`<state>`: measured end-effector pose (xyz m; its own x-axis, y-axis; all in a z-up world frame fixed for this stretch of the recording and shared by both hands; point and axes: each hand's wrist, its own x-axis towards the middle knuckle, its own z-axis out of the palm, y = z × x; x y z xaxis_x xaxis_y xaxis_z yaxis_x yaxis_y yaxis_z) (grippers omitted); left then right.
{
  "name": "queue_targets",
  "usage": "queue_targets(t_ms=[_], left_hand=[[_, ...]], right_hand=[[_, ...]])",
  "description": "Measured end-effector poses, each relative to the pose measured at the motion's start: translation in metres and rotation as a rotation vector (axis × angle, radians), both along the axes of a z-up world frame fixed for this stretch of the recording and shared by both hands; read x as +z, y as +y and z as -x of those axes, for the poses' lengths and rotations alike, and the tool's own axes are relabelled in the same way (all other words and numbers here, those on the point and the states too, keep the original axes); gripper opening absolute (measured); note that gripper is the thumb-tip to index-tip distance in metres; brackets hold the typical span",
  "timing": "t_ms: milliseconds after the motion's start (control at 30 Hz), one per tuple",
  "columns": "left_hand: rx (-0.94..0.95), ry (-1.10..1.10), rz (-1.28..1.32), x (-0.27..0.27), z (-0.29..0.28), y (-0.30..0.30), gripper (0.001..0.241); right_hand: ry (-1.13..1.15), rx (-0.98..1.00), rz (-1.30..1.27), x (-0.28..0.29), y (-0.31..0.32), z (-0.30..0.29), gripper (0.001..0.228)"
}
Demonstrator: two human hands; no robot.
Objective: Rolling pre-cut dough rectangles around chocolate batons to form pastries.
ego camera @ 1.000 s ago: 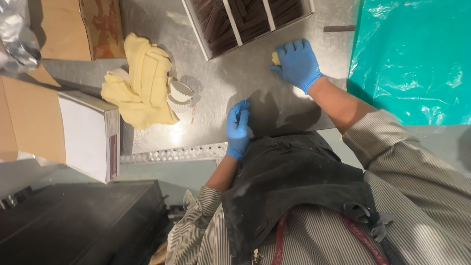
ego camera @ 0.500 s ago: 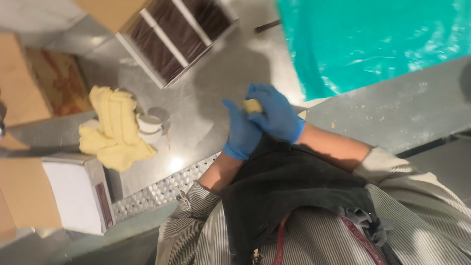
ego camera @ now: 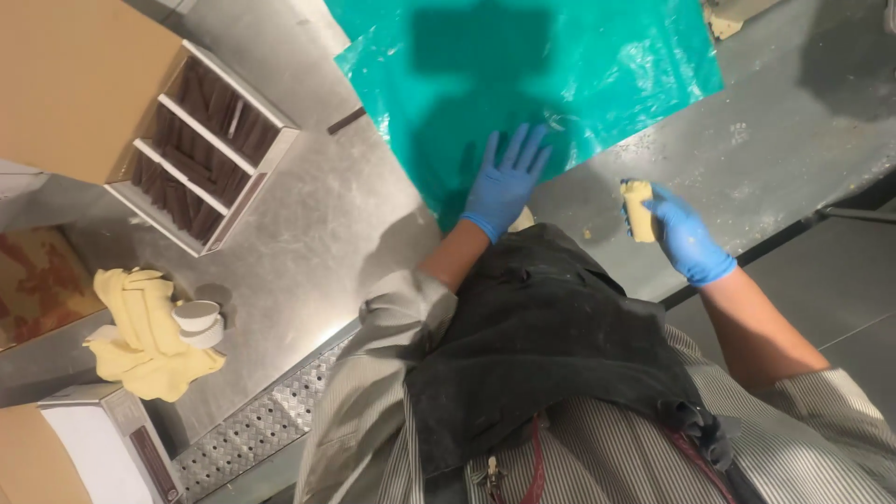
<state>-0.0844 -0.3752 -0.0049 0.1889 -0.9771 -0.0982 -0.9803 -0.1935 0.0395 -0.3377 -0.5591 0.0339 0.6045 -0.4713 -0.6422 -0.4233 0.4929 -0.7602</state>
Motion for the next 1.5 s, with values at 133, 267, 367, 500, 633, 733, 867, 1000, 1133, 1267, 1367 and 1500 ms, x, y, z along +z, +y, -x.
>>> queue_targets(t_ms=[133,267,367,500,633,733,867,1000,1133,1267,1367,1500], left_hand=[[0.176,0.102,0.013,0.025,-0.022,-0.026,0.052],[0.412,0.401,0.074,0.064,-0.046,-0.046,0.039],[0.539,0.798,0.488,0.116,-0.051,-0.058,0.030],[0.655,0.812,0.401,0.116,-0.053,-0.060,0.031],[0.723,0.895,0.329,0.094,-0.046,-0.056,0.030],[0.597,0.828,0.378,0.087,-0.046,-0.049,0.031],[0.485,0.731,0.431,0.078,-0.038,-0.047,0.029],[0.307,0.475,0.095,0.089,-0.019,-0.049,0.034],[0.255,0.179,-0.139,0.092,0.006,-0.031,0.083],[0.383,0.324,0.132,0.110,0.004,0.024,0.069],[0.572,0.528,0.246,0.124,0.004,0.079,0.054],[0.987,0.701,0.591,0.108,0.023,0.156,0.041]], right_hand=[[0.103,0.422,0.235,0.082,-0.022,-0.015,0.054],[0.019,0.597,0.408,0.091,-0.041,-0.056,0.069],[-0.124,0.748,0.675,0.066,-0.070,-0.084,0.054],[-0.166,1.001,0.979,0.040,-0.097,-0.123,0.050],[-0.255,1.001,1.222,-0.012,-0.097,-0.131,0.038],[-0.332,0.891,1.292,0.016,-0.086,-0.136,0.027],[-0.285,0.891,1.515,0.013,-0.084,-0.125,0.029],[0.017,1.132,1.513,0.058,-0.061,-0.127,0.039],[-0.021,1.175,1.618,0.072,-0.046,-0.120,0.052],[-0.082,1.420,1.469,0.048,-0.029,-0.095,0.071],[0.008,1.449,0.910,0.087,-0.006,-0.126,0.032],[-0.344,1.353,1.119,0.070,0.037,-0.221,0.033]])
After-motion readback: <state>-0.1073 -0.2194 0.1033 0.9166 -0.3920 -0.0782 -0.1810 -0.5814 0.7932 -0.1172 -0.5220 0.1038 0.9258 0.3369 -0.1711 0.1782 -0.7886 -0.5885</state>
